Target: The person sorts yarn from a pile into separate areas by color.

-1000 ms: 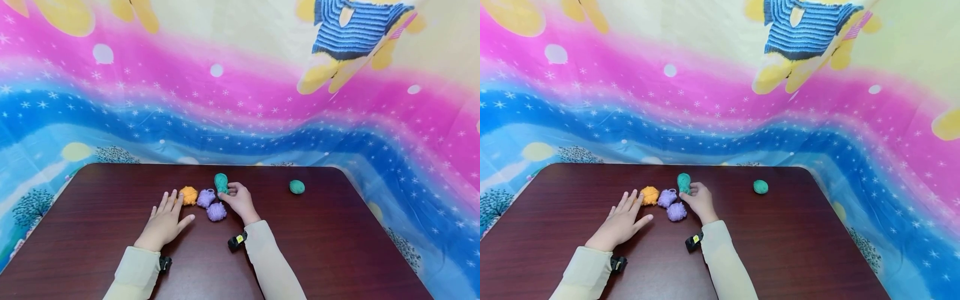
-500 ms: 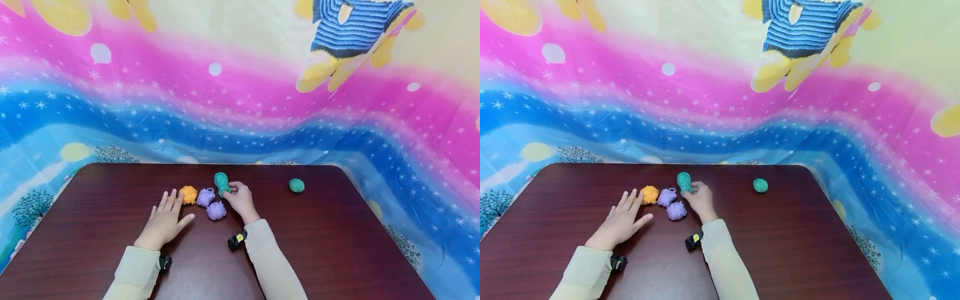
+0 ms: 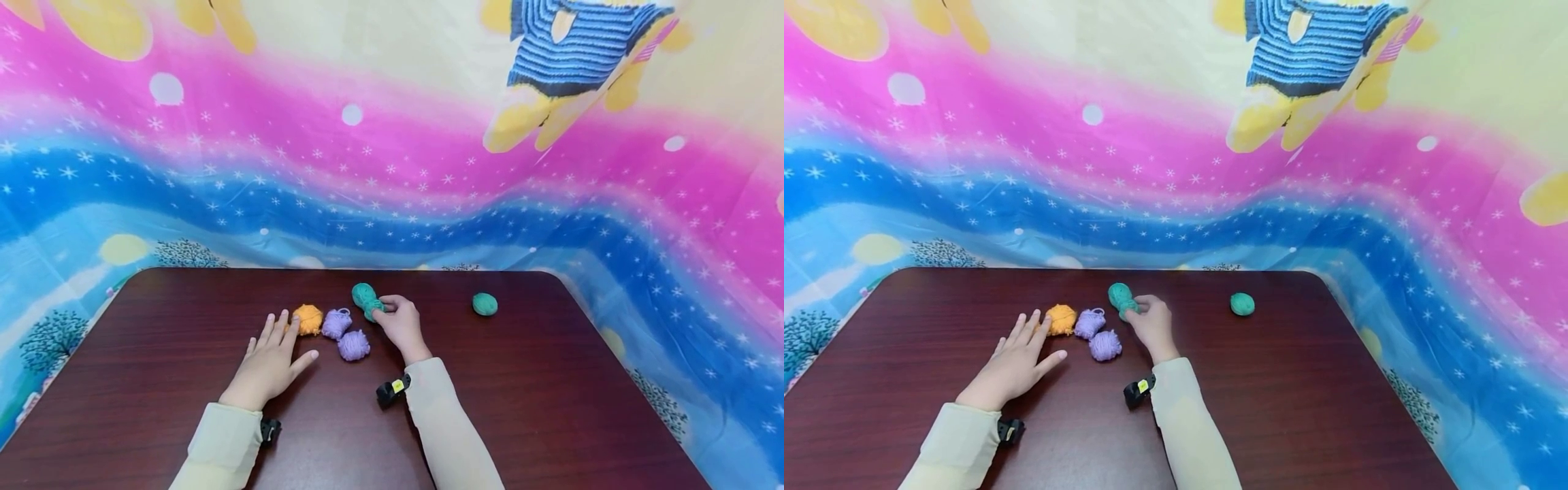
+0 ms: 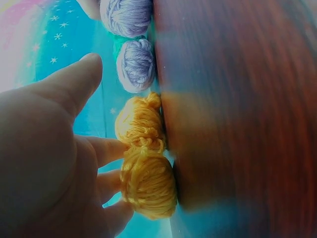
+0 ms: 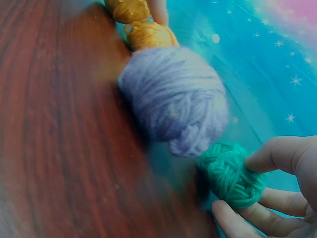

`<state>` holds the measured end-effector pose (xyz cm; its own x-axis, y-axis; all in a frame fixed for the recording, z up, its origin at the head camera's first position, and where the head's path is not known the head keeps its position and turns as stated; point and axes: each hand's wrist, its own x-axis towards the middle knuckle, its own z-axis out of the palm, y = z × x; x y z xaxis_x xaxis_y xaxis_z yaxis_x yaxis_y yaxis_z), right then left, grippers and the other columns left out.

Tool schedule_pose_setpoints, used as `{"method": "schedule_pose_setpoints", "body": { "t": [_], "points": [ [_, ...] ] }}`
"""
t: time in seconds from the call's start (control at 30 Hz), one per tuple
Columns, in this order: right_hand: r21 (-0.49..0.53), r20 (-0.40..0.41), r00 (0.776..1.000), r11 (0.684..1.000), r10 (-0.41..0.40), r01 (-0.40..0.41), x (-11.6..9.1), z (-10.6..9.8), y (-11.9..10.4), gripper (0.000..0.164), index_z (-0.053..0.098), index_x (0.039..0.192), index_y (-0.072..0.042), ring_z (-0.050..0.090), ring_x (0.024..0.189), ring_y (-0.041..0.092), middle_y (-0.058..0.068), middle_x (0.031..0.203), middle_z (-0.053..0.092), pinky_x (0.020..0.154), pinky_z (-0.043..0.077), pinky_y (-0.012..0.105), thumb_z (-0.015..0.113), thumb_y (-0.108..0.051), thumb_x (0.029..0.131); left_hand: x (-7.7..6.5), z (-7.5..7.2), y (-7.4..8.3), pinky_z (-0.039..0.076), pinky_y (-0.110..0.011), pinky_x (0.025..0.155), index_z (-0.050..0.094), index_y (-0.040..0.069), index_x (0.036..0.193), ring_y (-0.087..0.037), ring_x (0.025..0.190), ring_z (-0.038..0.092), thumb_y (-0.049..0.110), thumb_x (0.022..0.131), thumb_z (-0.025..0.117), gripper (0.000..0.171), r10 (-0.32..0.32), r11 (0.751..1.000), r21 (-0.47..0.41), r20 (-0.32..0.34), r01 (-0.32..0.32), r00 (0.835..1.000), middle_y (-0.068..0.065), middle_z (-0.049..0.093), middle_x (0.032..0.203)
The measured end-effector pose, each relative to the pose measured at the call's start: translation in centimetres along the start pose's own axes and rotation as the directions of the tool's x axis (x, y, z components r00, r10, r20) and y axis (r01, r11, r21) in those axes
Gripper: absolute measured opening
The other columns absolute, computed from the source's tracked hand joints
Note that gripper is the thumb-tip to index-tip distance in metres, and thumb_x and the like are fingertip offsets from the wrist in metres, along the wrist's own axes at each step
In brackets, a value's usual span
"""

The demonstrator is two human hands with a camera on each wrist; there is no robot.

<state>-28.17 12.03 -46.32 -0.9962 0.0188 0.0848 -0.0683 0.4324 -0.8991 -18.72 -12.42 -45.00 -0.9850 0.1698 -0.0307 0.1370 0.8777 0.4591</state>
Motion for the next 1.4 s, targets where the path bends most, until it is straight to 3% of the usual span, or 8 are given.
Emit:
{"method": "schedule_pose_setpoints", "body": {
  "t": [0.6, 1.4],
  "points": [
    [0.114, -0.069, 0.995, 0.991, 0.072, -0.064, 1.0, -2.6, 0.7, 0.031, 0.071, 0.119, 0.0, 0.071, 0.088, 0.024, 0.016, 0.104, 0.07, 0.081, 0.06, 0.037, 0.07, -0.01, 0.091, -0.2, 0.0, 0.0, 0.012, -0.072, 0.115, 0.023, -0.001, 0.16, -0.049, 0.152, 0.005, 0.046, 0.103, 0.054, 0.08, -0.003, 1.0, -0.01, 0.002, 0.003, 1.0, -0.027, 0.013, 0.165],
    [-0.001, -0.249, 0.966, 0.997, 0.07, -0.073, 1.6, -8.8, 2.0, 0.033, 0.068, 0.125, 0.0, 0.067, 0.101, 0.035, 0.021, 0.114, 0.067, 0.085, 0.054, 0.048, 0.068, -0.011, 0.094, -0.1, 0.0, -0.1, 0.012, -0.072, 0.115, 0.024, -0.001, 0.16, -0.049, 0.152, 0.005, 0.047, 0.104, 0.053, 0.079, -0.002, 1.0, -0.005, -0.002, 0.002, 1.0, -0.027, 0.013, 0.166]
  ]
}}
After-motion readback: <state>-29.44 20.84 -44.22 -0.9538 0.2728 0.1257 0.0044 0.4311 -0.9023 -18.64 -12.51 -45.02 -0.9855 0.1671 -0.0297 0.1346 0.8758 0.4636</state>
